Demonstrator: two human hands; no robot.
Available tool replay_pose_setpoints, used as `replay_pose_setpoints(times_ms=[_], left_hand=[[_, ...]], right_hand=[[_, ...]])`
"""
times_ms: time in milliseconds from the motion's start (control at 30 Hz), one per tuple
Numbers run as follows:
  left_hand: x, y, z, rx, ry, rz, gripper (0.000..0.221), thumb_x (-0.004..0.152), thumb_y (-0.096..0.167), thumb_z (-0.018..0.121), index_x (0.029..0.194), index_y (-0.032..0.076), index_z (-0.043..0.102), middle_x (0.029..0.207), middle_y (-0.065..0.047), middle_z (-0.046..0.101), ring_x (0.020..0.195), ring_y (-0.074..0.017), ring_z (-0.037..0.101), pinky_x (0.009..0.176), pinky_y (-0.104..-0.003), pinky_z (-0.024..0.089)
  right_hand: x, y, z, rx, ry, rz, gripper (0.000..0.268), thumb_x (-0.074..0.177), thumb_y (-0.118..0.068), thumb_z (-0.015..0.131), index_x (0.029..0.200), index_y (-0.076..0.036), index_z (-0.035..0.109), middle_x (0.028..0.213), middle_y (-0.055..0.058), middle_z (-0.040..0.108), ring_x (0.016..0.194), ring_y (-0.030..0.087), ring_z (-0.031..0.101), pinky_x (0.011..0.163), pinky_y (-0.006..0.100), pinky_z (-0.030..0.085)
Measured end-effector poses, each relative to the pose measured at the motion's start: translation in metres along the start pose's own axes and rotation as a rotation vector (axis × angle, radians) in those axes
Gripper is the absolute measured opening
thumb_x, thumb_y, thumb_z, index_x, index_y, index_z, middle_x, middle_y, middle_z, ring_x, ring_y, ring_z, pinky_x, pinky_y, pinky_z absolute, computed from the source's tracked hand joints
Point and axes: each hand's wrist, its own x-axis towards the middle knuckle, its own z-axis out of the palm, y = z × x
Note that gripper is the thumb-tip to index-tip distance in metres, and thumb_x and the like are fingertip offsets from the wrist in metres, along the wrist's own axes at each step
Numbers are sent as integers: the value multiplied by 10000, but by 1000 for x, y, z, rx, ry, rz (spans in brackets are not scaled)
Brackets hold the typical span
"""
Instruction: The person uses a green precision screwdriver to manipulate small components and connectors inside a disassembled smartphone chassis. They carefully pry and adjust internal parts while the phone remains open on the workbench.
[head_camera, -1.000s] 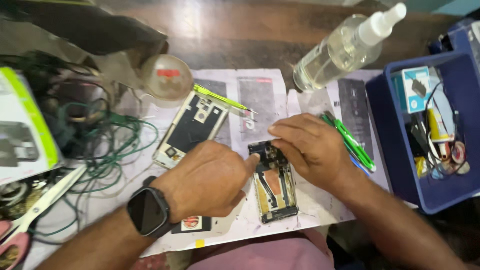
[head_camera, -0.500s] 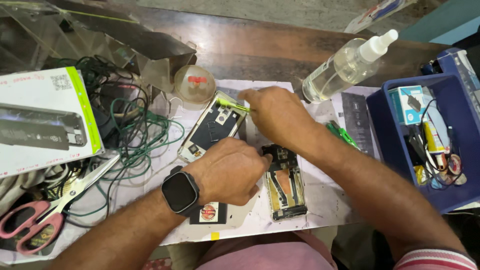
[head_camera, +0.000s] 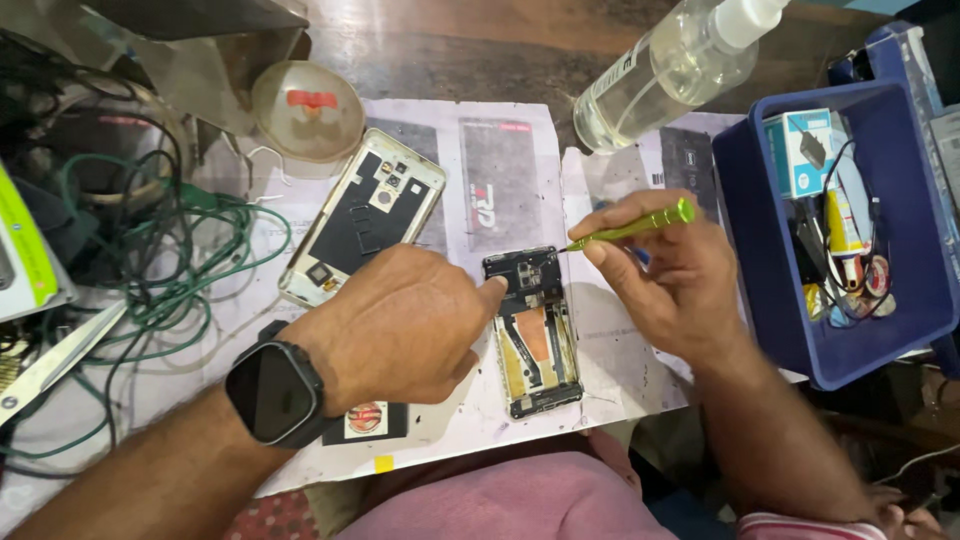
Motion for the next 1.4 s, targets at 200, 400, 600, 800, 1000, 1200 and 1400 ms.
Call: replay_pose_setpoints(times_ms=[200,400,600,800,1000,1200,1400], left_hand=[[3,0,-3,-38,-20,-9,514,752,212,723,1189,-52,657,680,-184,677,648,-397,691,596,-496,532],[6,-4,-4,-78,-51,-16,547,733,215,745,1207,-42,656,684,-183,681,656,-394,694,599,-493,533],[8,-5,-3,-85,-58,-19,555,727,223,755,1211,-32,661,695,-178,689,702,-408,697,596,-497,532],[9,-4,-5,-77,-94,-30,579,736,234,756,1245,-21,650,711,-171,694,705,-398,703,597,-489,538],[8,-4,-5,-73,-101,-38,575,742,233,753,1248,-18,646,723,-169,695,721,-392,705,607,-485,541],[7,-3,-4,-72,-74,-24,591,732,227,756,1251,-32,642,724,-172,696,726,-391,707,612,-482,541],[5,-5,-1,-51,-129,-45,607,772,263,751,1292,-21,620,709,-147,696,728,-353,711,648,-467,546]], right_hand=[[-10,27,5,-5,96,-117,767,1020,125,608,1583,-111,143,1166,205,690,1034,230,722,912,311,613],[-6,37,7,-23,44,-249,810,995,203,627,1567,-203,223,1171,238,678,1038,277,737,947,389,655],[-8,42,8,-9,64,-207,765,1005,200,629,1527,-193,232,1138,248,669,1030,287,743,928,386,660],[-7,44,6,-9,64,-206,751,1014,189,629,1526,-186,229,1136,238,677,1031,277,744,933,376,657],[-4,45,5,-18,55,-254,718,1017,158,652,1524,-179,271,1144,223,675,1050,259,743,919,361,676],[-2,35,1,-202,52,-331,663,968,116,687,1499,-99,355,1231,243,670,1114,281,729,904,335,644],[-1,27,1,-97,21,-275,532,1032,146,614,1478,-82,436,1189,228,714,1038,253,752,869,330,674]])
